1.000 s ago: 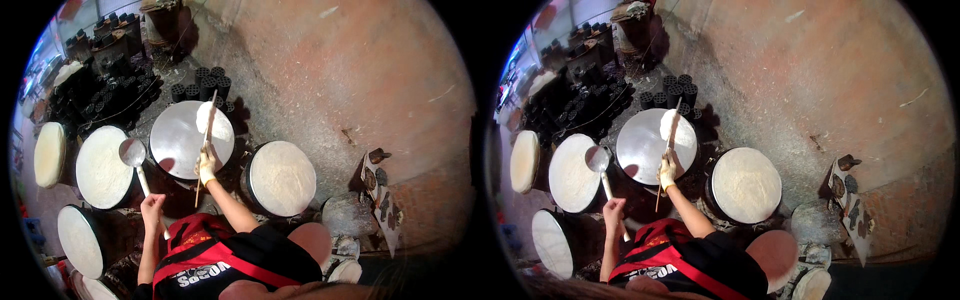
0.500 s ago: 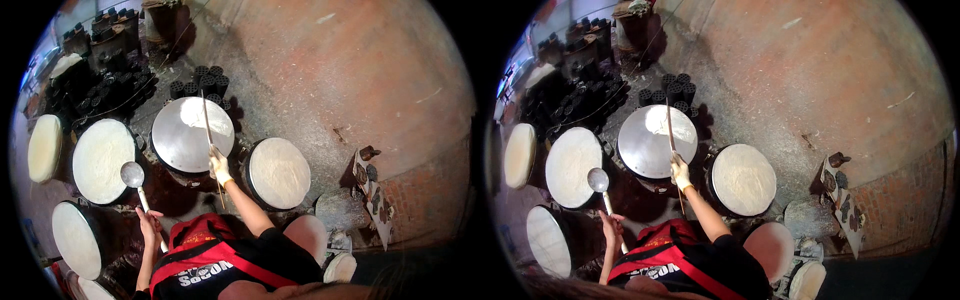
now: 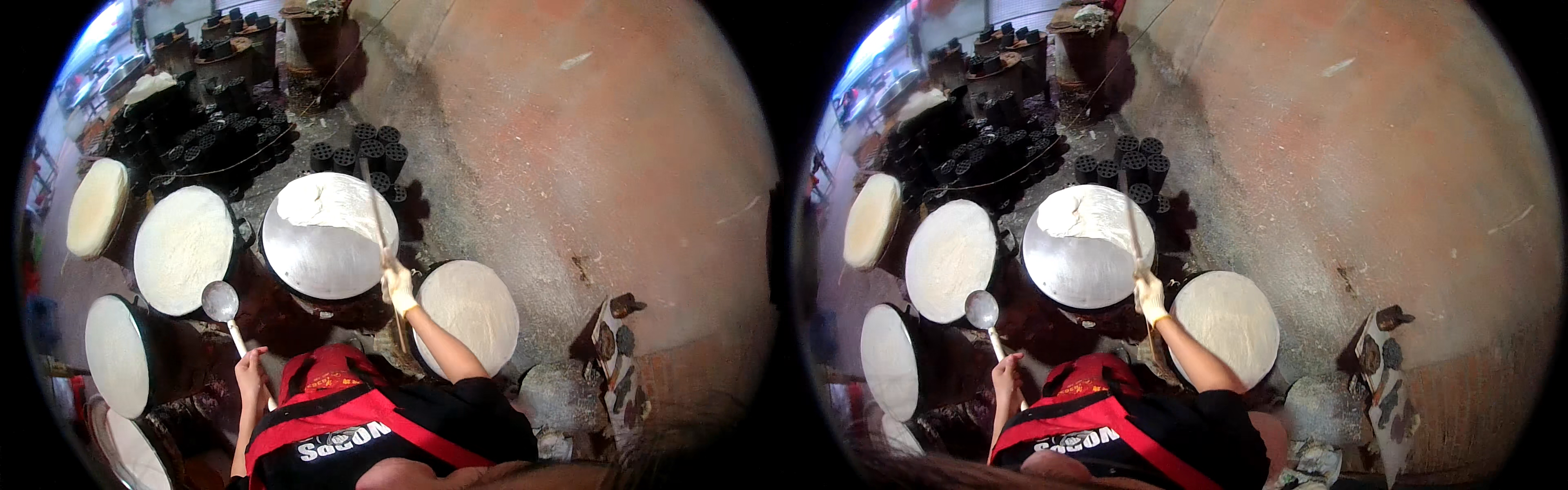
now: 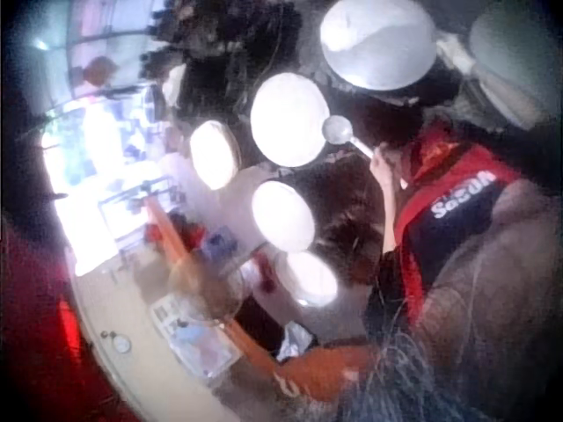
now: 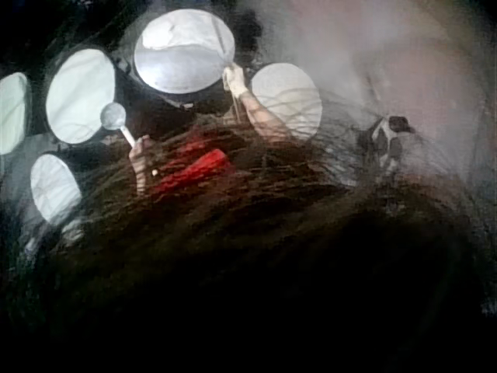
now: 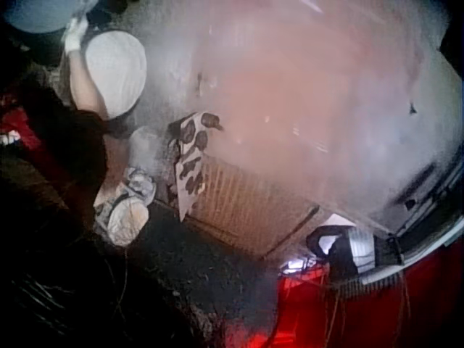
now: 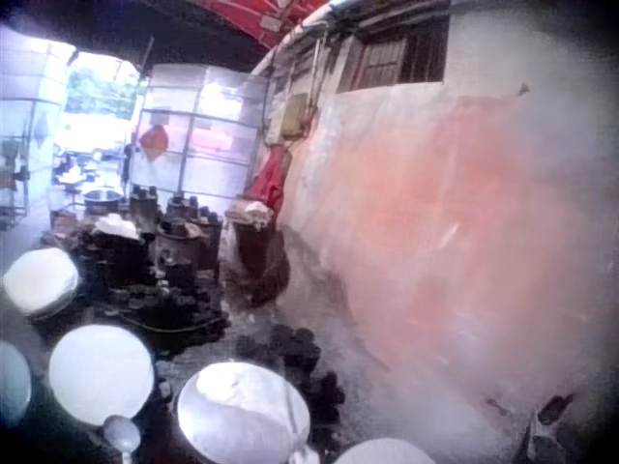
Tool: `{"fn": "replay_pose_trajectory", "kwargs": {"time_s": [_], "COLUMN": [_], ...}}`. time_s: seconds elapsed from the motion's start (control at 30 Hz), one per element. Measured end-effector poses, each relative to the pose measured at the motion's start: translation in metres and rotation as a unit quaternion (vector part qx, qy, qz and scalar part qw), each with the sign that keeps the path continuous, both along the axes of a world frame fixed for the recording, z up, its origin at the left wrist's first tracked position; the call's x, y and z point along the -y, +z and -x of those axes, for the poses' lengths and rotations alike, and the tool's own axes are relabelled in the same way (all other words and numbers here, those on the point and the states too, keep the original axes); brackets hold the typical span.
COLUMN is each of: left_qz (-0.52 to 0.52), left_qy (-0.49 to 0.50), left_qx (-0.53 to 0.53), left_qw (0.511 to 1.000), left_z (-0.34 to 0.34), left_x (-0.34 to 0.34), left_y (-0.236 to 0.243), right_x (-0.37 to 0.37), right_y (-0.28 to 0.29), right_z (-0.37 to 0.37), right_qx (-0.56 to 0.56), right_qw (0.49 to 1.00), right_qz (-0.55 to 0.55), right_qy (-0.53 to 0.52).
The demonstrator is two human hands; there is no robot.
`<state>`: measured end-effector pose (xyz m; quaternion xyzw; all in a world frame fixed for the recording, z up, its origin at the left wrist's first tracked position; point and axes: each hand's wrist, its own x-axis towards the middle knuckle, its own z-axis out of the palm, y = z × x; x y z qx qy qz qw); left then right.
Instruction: The person prepares thin pancakes or crepes on several circular hot plates using a ladle to pour batter and a thin stick to spread and flip them.
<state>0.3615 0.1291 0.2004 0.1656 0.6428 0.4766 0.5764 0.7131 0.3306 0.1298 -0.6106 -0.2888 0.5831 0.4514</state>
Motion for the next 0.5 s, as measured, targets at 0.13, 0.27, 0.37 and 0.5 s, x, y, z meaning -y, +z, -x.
{"fn": "replay_pose_trajectory", "kwargs": {"time_s": [0.13,0.27,0.37,0.5], "left_qz": [-0.010,-0.006,0.001,0.010], "left_qy": [0.035,0.093,0.123,0.168], "left_qx": [-0.008,0.006,0.004,0.013], "left_qw": [0.999,0.996,0.992,0.986], "left_z": [-0.027,-0.045,-0.060,-0.072], "left_x": [-0.001,0.002,0.000,-0.006], "left_y": [0.000,0.002,0.009,0.025], "right_x": [-0.039,-0.013,-0.010,-0.058], "right_y": [0.038,0.072,0.063,0.060], "right_z": [0.007,-0.025,-0.084,-0.083], "right_qx": [0.026,-0.042,-0.128,0.005], "right_qw": [0.979,0.940,0.917,0.960], "right_qz": [0.041,0.060,0.066,-0.020], "right_qy": [0.198,0.333,0.372,0.278]}}
